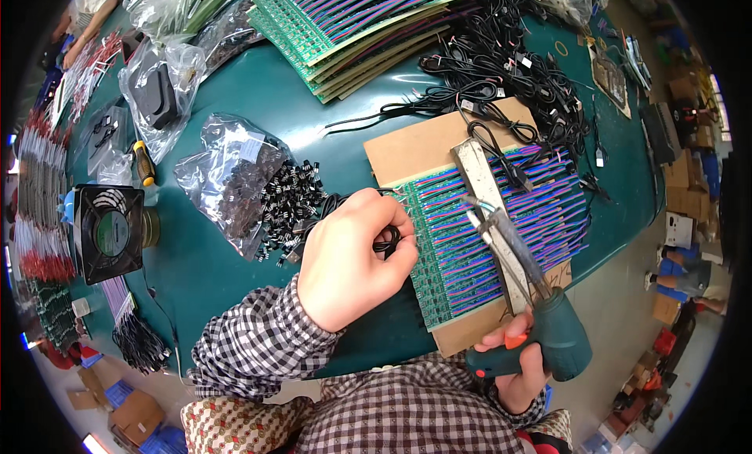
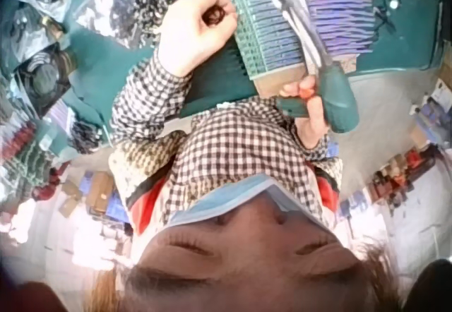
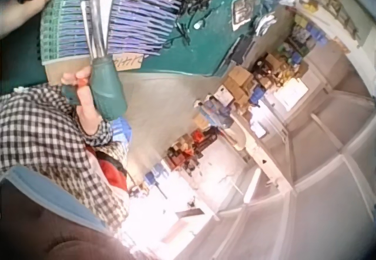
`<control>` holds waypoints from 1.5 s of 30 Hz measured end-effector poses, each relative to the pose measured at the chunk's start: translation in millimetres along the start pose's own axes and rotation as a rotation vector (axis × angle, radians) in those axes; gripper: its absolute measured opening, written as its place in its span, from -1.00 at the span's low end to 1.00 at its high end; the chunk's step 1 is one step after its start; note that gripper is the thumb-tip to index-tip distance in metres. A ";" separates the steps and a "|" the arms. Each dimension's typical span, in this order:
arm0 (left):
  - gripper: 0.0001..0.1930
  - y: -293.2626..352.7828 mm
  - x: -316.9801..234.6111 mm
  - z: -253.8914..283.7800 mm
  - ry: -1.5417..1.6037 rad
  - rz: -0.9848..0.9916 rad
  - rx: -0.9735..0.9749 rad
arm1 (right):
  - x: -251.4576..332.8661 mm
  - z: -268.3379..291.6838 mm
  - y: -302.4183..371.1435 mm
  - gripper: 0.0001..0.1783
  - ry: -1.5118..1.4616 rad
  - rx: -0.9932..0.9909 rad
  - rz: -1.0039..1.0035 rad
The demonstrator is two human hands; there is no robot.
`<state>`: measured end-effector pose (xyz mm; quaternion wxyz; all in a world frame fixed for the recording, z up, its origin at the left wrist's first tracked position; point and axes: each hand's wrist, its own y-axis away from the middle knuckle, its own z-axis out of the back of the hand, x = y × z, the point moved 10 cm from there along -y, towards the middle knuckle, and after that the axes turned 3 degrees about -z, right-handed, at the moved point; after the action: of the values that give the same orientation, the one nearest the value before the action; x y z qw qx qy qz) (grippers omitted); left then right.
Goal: The person prepares wire leads using a soldering gun and solders the wires onto circuit boards held in a fixture.
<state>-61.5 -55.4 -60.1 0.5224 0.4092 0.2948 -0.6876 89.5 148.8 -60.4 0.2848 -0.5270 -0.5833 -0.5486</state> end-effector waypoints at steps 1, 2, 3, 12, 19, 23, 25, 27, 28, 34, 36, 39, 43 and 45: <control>-0.90 -1.3 -0.9 -0.8 -0.012 -0.003 0.004 | -1.2 0.7 2.6 -0.41 -0.019 0.012 -0.003; -0.90 -2.2 0.0 -3.1 -0.008 -0.003 0.010 | -2.5 2.0 5.3 -0.39 -0.038 0.023 -0.005; -0.91 -1.8 0.5 -2.3 0.002 -0.009 -0.007 | -4.7 4.9 7.5 -0.33 0.019 0.043 -0.006; -0.89 -1.7 1.7 -0.2 0.019 -0.017 -0.038 | -18.1 16.5 20.8 -0.41 0.209 0.009 -0.119; -0.88 -2.0 2.0 0.8 0.012 -0.009 -0.032 | -20.3 10.0 15.1 -0.47 0.294 0.069 -0.185; -0.88 -2.7 2.3 -0.3 0.012 -0.010 -0.019 | -18.3 4.6 11.8 -0.50 0.324 0.105 -0.158; -0.88 -2.5 1.8 0.2 0.003 -0.018 -0.021 | -21.2 8.5 12.1 -0.52 0.307 0.064 -0.171; -0.88 -2.3 1.7 0.5 0.002 -0.020 -0.026 | -21.4 6.9 10.9 -0.53 0.307 0.083 -0.179; -0.88 -2.5 1.4 0.7 0.003 -0.024 -0.031 | -21.7 5.5 10.7 -0.54 0.308 0.101 -0.185; -0.88 -2.5 1.8 0.1 0.007 -0.016 -0.027 | -22.7 6.0 10.2 -0.59 0.297 0.096 -0.183; -0.88 -2.6 1.1 0.1 0.005 -0.020 -0.029 | -23.8 6.4 10.6 -0.60 0.290 0.092 -0.184; -0.88 -2.6 0.5 0.0 0.003 -0.025 -0.034 | -25.3 7.5 10.7 -0.61 0.284 0.089 -0.191; -0.88 -2.6 0.5 0.2 0.001 -0.030 -0.040 | -28.6 9.2 11.2 -0.59 0.282 0.088 -0.199; -0.88 -2.7 0.8 0.2 -0.001 -0.031 -0.037 | -26.8 6.9 10.5 -0.57 0.296 0.094 -0.191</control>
<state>-64.2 -55.1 -60.8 0.5194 0.3946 0.3137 -0.6900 108.6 145.5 -82.9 0.3385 -0.3689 -0.6075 -0.6167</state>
